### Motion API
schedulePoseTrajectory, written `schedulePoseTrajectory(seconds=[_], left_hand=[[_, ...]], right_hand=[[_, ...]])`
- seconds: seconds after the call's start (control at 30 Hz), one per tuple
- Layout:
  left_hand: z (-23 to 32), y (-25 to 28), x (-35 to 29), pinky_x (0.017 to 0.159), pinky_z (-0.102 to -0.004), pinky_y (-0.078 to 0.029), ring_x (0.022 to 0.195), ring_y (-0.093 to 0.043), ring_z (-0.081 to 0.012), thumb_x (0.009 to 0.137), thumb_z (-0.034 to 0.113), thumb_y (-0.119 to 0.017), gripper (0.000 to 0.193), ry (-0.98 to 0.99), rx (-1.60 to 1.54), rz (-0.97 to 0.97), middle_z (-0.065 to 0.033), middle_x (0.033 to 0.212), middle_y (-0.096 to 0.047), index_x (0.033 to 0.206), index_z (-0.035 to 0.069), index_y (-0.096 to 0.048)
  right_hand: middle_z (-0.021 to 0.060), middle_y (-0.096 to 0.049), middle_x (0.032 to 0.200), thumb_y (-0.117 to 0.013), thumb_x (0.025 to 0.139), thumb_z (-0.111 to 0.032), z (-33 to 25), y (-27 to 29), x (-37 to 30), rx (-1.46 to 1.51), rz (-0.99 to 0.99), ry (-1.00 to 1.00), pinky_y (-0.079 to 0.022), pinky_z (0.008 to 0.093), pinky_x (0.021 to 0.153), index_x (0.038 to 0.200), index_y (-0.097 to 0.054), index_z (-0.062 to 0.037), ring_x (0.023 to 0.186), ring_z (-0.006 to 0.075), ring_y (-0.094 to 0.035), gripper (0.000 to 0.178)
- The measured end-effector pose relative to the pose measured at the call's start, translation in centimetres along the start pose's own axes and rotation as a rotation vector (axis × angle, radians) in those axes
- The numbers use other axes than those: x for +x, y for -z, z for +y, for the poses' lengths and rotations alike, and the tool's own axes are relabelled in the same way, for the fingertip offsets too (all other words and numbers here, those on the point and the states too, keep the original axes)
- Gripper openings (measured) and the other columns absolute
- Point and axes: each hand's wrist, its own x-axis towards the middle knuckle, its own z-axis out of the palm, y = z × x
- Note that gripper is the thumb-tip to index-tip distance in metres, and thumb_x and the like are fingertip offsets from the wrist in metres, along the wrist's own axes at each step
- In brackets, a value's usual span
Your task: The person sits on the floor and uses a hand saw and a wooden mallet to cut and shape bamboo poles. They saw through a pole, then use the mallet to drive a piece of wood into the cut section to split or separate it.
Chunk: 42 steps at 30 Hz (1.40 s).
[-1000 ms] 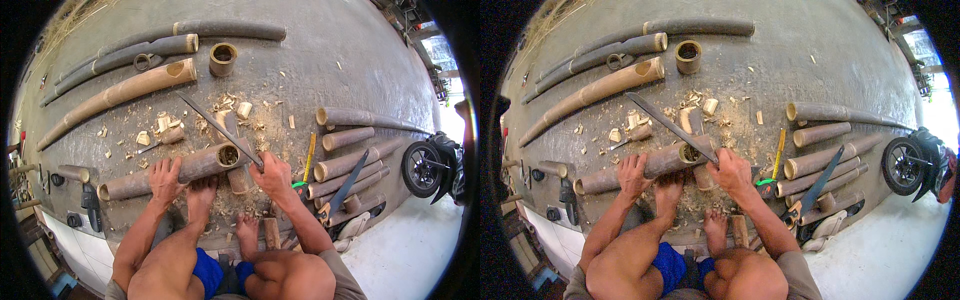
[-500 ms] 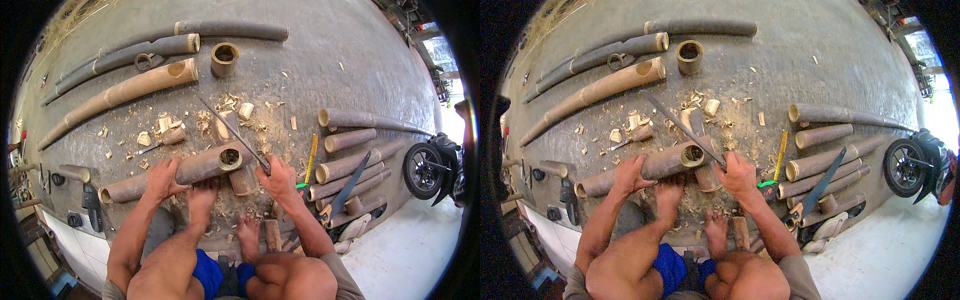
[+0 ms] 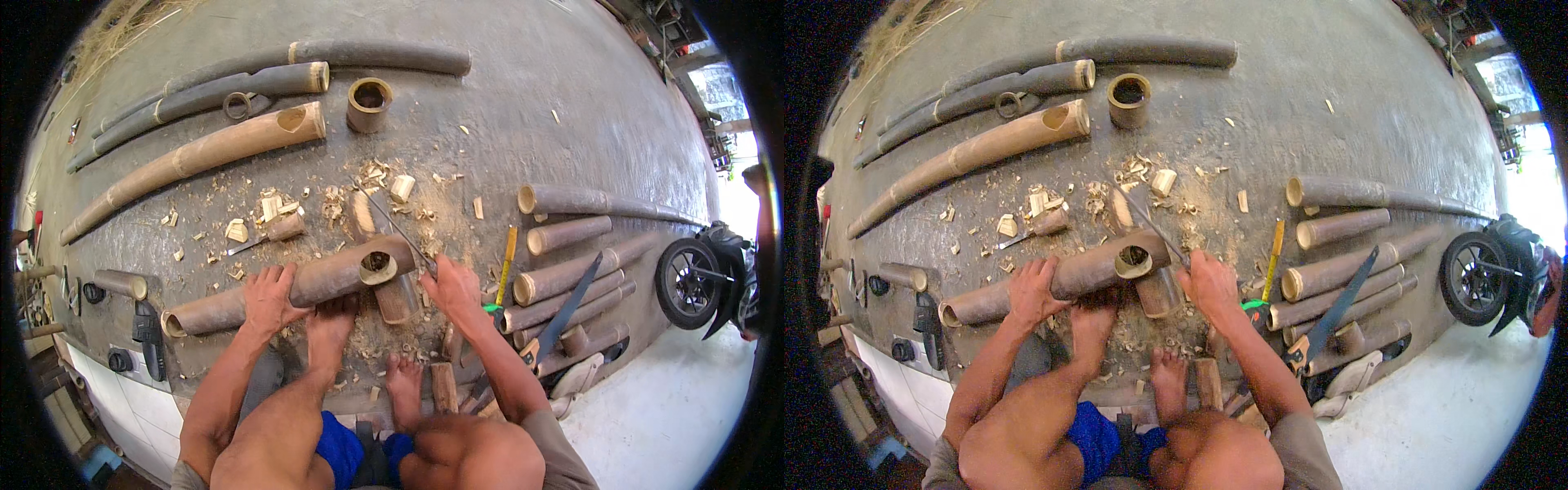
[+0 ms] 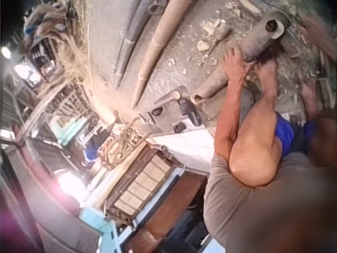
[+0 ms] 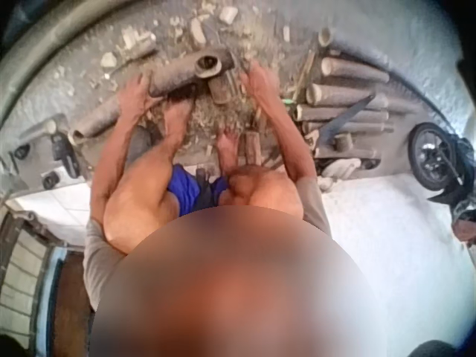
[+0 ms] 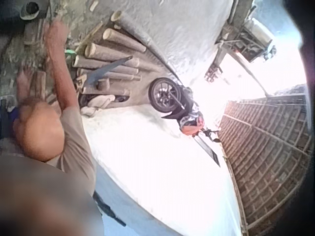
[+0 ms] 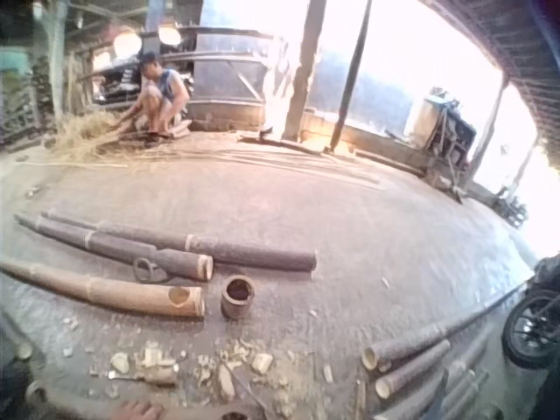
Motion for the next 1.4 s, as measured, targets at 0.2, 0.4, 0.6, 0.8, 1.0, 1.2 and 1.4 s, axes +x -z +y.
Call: schedulePoseTrajectory(seconds=[0.2,0.4,0.6,0.8,1.0,1.2,1.4], left_hand=[[0.3,-0.3,-0.4,0.088,-0.0484,-0.045,0.107,-0.061,-0.0311,0.054,0.042,-0.094,0.089,-0.010,0.018,0.042,-0.0092,0.110,-0.063,0.129,0.012,-0.056],[0.6,-0.4,-1.2,0.087,-0.0475,-0.044,0.105,-0.059,-0.0301,0.054,0.044,-0.094,0.089,-0.031,0.048,0.057,-0.0085,0.109,-0.062,0.128,0.011,-0.057],[0.3,-0.8,-0.7,0.087,-0.0474,-0.043,0.104,-0.059,-0.0299,0.053,0.045,-0.093,0.089,-0.036,0.030,0.106,-0.0080,0.106,-0.061,0.127,0.012,-0.057],[0.3,-0.9,-0.8,0.087,-0.0470,-0.043,0.104,-0.059,-0.0300,0.051,0.041,-0.094,0.090,-0.021,-0.001,0.128,-0.0083,0.107,-0.061,0.128,0.012,-0.057],[0.2,-0.6,-0.8,0.087,-0.0466,-0.044,0.105,-0.060,-0.0301,0.051,0.039,-0.095,0.091,-0.045,-0.006,0.122,-0.0085,0.109,-0.063,0.129,0.012,-0.058],[0.0,-0.2,-0.4,0.086,-0.0463,-0.044,0.105,-0.060,-0.0293,0.050,0.041,-0.095,0.092,-0.037,-0.005,0.064,-0.0075,0.109,-0.063,0.129,0.012,-0.057],[0.3,0.0,-0.2,0.087,-0.0459,-0.044,0.106,-0.060,-0.0294,0.050,0.042,-0.094,0.092,-0.028,0.020,0.044,-0.0078,0.111,-0.063,0.129,0.012,-0.057]], right_hand=[[0.0200,-0.068,0.085,-0.074,0.086,-0.029,0.8,-0.2,0.3,0.059,0.116,0.058,-0.055,0.0525,0.064,0.096,-0.061,-0.0027,0.073,0.0428,-0.069,0.031],[0.0196,-0.069,0.084,-0.074,0.086,-0.030,1.2,-0.3,0.2,0.072,0.055,-0.025,-0.055,0.0527,0.064,0.095,-0.063,-0.0025,0.073,0.0425,-0.069,0.031],[0.0187,-0.068,0.083,-0.074,0.085,-0.024,-0.5,0.1,0.3,0.026,0.119,0.030,-0.054,0.0504,0.063,0.095,-0.063,-0.0023,0.072,0.0405,-0.068,0.026],[0.0177,-0.067,0.084,-0.076,0.084,-0.026,-1.2,0.4,0.4,0.121,0.252,0.179,-0.054,0.0496,0.061,0.092,-0.058,-0.0039,0.072,0.0388,-0.069,0.030],[0.0154,-0.066,0.086,-0.078,0.083,-0.028,-0.9,0.3,0.0,-0.043,0.106,0.087,-0.055,0.0484,0.059,0.093,-0.058,-0.0055,0.072,0.0374,-0.070,0.032],[0.0146,-0.065,0.085,-0.078,0.084,-0.027,-0.6,0.0,-0.3,0.024,0.193,0.181,-0.054,0.0477,0.059,0.095,-0.058,-0.0059,0.071,0.0374,-0.069,0.031],[0.0148,-0.067,0.085,-0.078,0.084,-0.027,-0.1,-0.3,0.0,0.066,0.150,0.169,-0.055,0.0476,0.060,0.096,-0.060,-0.0057,0.071,0.0378,-0.069,0.030]])
